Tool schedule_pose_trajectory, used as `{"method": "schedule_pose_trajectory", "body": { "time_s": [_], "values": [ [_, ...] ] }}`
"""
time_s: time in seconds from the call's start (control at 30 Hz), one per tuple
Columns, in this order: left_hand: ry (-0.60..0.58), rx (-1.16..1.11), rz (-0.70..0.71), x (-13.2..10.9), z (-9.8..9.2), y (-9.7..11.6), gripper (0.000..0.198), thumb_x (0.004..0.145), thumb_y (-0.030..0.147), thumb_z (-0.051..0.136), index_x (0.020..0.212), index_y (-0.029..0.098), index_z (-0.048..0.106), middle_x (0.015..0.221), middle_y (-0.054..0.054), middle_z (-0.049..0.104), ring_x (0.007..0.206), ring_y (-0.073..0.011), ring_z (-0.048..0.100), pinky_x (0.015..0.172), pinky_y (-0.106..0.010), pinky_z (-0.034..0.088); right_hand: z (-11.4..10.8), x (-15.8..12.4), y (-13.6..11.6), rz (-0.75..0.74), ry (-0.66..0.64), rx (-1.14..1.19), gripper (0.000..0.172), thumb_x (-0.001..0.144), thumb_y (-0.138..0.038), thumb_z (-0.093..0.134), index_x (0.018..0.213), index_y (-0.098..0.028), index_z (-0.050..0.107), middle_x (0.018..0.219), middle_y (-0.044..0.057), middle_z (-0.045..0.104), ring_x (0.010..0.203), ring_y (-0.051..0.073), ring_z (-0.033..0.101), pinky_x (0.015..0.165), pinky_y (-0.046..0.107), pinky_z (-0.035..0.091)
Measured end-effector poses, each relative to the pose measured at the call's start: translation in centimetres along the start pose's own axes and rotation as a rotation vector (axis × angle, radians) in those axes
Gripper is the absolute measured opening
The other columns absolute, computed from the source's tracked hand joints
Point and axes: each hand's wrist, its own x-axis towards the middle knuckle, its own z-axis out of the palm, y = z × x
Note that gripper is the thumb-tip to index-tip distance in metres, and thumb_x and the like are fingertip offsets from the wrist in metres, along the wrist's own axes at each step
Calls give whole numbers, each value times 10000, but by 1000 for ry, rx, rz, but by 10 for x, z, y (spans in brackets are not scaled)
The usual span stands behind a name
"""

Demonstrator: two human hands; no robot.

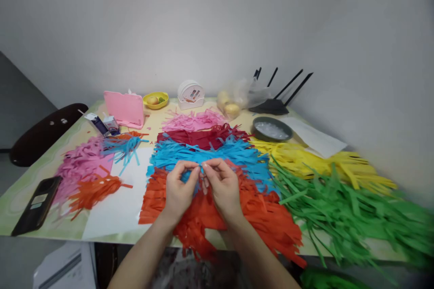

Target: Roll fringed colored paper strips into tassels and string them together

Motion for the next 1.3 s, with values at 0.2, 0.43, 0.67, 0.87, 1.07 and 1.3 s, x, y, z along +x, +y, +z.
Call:
{"method": "schedule_pose_trajectory", "body": {
  "time_s": [0.2, 0.43, 0.67, 0.87, 1.07, 1.3],
  "values": [
    [62, 478, 342, -13, -7, 7, 127, 900, 223, 568, 802, 186, 640, 744, -23, 669, 771, -188, 572, 759, -344, 384, -3, -10, 4, -62, -20, -131, 254, 829, -442, 664, 772, -222, 552, 542, -62, 502, 407, 101, 479, 402, 242, 403],
    [-39, 536, 377, -17, -3, 10, 157, 903, 223, 538, 786, 181, 634, 730, -30, 665, 747, -188, 571, 770, -351, 376, -11, -16, 8, -101, -5, -125, 265, 842, -425, 655, 745, -225, 512, 543, -71, 487, 391, 96, 474, 394, 235, 389],
    [-216, -106, -222, -9, -10, 13, 151, 814, 284, 586, 722, 165, 578, 621, 18, 588, 602, -124, 555, 616, -234, 427, -24, -18, 5, -121, -152, -311, 179, 897, -382, 594, 854, -209, 576, 598, -42, 571, 433, 115, 552, 443, 245, 431],
    [-140, -82, -198, -22, -5, 11, 141, 838, 271, 577, 745, 165, 582, 665, 5, 603, 641, -129, 570, 632, -236, 433, -23, -23, 2, -149, -190, -415, 157, 928, -355, 534, 863, -214, 557, 614, -40, 567, 419, 105, 531, 435, 238, 415],
    [-25, 7, -86, -30, -2, 6, 108, 882, 261, 574, 816, 178, 595, 775, -17, 660, 747, -150, 631, 695, -246, 465, -15, -24, 4, -19, -113, -278, 236, 870, -436, 597, 883, -205, 550, 609, -49, 563, 361, 82, 448, 356, 219, 344],
    [-108, -358, -222, -27, -6, -3, 143, 832, 273, 639, 796, 165, 551, 689, 3, 638, 668, -133, 646, 660, -231, 487, -16, -18, 1, 64, -182, -180, 284, 813, -462, 661, 797, -195, 564, 646, -29, 567, 479, 86, 476, 409, 197, 346]
  ]
}}
